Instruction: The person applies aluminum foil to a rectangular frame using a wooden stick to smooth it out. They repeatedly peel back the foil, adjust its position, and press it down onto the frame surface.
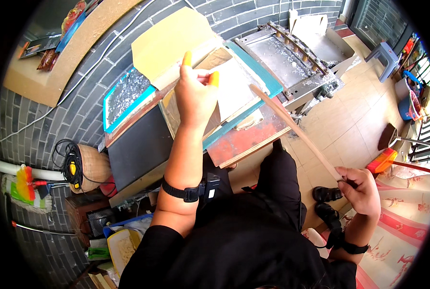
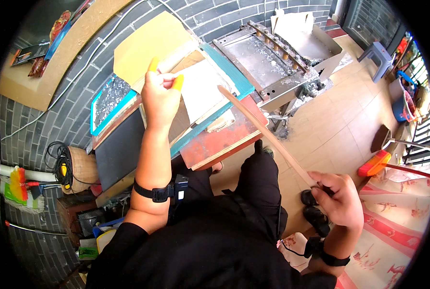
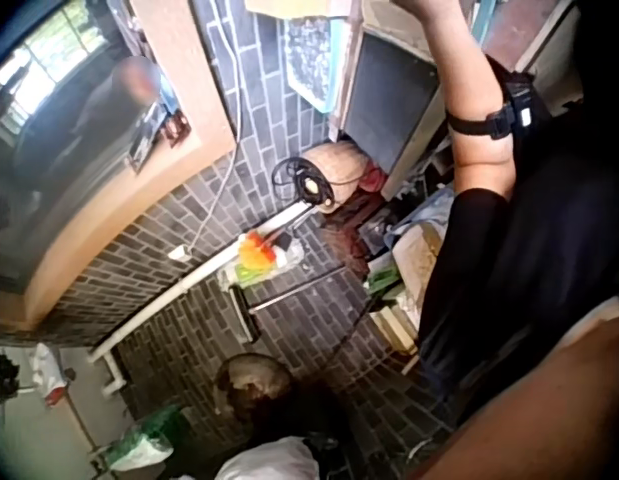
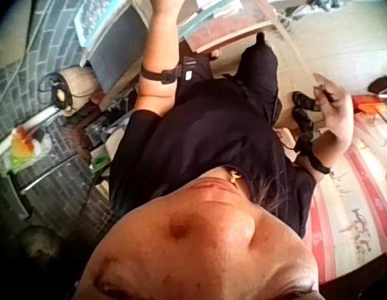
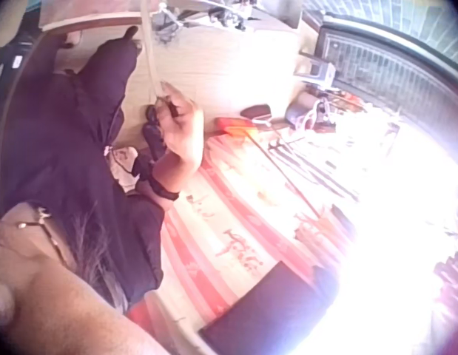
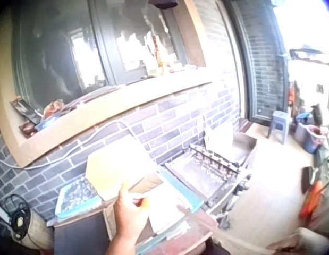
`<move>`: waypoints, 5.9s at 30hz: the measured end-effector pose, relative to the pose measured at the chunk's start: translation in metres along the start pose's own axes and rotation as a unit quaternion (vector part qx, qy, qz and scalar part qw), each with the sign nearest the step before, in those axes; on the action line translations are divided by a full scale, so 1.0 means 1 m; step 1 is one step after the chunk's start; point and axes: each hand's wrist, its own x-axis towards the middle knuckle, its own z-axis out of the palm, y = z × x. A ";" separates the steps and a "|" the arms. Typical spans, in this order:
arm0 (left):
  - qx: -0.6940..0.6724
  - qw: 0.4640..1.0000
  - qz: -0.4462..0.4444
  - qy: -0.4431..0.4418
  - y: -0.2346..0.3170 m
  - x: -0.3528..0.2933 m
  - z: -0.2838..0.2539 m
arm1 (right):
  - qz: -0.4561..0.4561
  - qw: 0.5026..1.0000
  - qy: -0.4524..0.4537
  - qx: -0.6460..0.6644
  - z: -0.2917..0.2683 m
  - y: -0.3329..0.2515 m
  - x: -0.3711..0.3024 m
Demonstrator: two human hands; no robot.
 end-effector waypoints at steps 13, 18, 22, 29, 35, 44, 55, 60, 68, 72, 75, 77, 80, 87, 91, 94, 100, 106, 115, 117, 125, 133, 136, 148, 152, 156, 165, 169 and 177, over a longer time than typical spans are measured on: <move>0.055 0.987 0.144 0.047 0.013 -0.012 -0.008 | -0.012 0.999 0.010 0.048 0.065 -0.013 0.095; 0.014 0.990 0.138 -0.030 0.015 -0.015 0.002 | -0.010 0.997 0.000 0.073 0.080 -0.020 0.122; 0.005 0.969 0.189 -0.159 0.017 -0.008 -0.007 | -0.001 0.995 0.005 0.101 0.089 -0.019 0.132; 0.233 0.942 0.213 -0.111 0.002 0.090 -0.047 | -0.009 0.992 -0.008 0.127 0.093 -0.015 0.143; 0.415 0.877 0.242 -0.006 -0.123 0.172 -0.061 | -0.017 0.989 -0.007 0.146 0.095 -0.015 0.148; 0.393 0.902 0.172 -0.046 -0.108 0.157 -0.067 | 0.023 0.983 -0.004 0.182 0.088 -0.018 0.135; 0.335 0.940 0.046 -0.041 -0.082 0.165 -0.072 | 0.023 0.986 -0.006 0.163 0.092 -0.021 0.131; 0.300 0.948 0.061 -0.088 -0.083 0.162 -0.080 | 0.012 0.990 -0.008 0.141 0.092 -0.023 0.131; 0.181 0.967 0.174 -0.040 -0.015 0.066 -0.072 | 0.019 0.987 -0.003 0.157 0.090 -0.025 0.126; 0.162 0.967 0.176 -0.086 -0.012 -0.005 -0.055 | 0.001 0.989 -0.001 0.146 0.090 -0.019 0.127; 0.160 0.968 0.165 -0.097 -0.013 -0.043 -0.042 | -0.011 0.992 -0.004 0.123 0.090 -0.013 0.127; 0.162 0.970 0.133 -0.121 -0.015 -0.059 -0.034 | -0.012 0.993 -0.002 0.114 0.090 -0.010 0.126; 0.189 0.961 0.136 -0.151 -0.021 -0.070 -0.027 | -0.011 0.991 0.003 0.131 0.090 -0.008 0.125; 0.212 0.954 0.127 -0.172 -0.024 -0.075 -0.016 | 0.002 0.991 0.012 0.132 0.090 -0.007 0.125; 0.221 0.952 0.124 -0.171 -0.024 -0.075 -0.014 | 0.013 0.989 0.004 0.145 0.088 -0.008 0.125; 0.220 0.953 0.122 -0.168 -0.026 -0.074 -0.014 | 0.007 0.989 0.003 0.144 0.088 -0.008 0.125; 0.214 0.954 0.118 -0.172 -0.027 -0.072 -0.015 | 0.010 0.990 0.002 0.139 0.087 -0.012 0.125; 0.085 0.990 0.013 -0.115 -0.010 -0.052 -0.023 | 0.009 0.991 0.007 0.134 0.087 -0.011 0.125; -0.385 0.826 -0.381 -0.154 -0.035 0.032 0.001 | -0.046 0.998 0.008 0.037 0.091 -0.034 0.096; -0.390 0.839 -0.359 -0.120 -0.052 0.030 -0.003 | -0.057 0.998 -0.021 0.011 0.088 -0.038 0.080; -0.481 0.803 -0.337 -0.103 -0.102 0.024 -0.040 | 0.016 0.985 -0.113 0.126 0.049 -0.019 0.046; -0.527 0.798 -0.257 -0.141 -0.120 0.018 -0.110 | 0.067 0.986 -0.050 0.145 0.053 -0.019 0.051; -0.529 0.794 -0.267 -0.132 -0.132 0.019 -0.123 | 0.080 0.988 -0.048 0.120 0.061 -0.022 0.060; -0.541 0.787 -0.270 -0.124 -0.147 0.008 -0.123 | -0.073 0.994 -0.076 0.032 0.113 -0.035 0.119; -0.550 0.781 -0.264 -0.131 -0.151 0.010 -0.123 | -0.054 0.995 -0.078 0.038 0.119 -0.037 0.127; -0.553 0.778 -0.275 -0.118 -0.150 0.011 -0.118 | -0.060 0.994 -0.082 0.040 0.121 -0.040 0.131; -0.557 0.778 -0.265 -0.120 -0.145 0.013 -0.115 | -0.071 0.993 -0.099 0.006 0.125 -0.041 0.138; -0.560 0.778 -0.259 -0.122 -0.144 0.013 -0.114 | -0.067 0.993 -0.096 0.011 0.129 -0.038 0.143; -0.584 0.770 -0.235 -0.105 -0.160 0.009 -0.137 | -0.070 0.993 -0.076 0.054 0.129 -0.033 0.135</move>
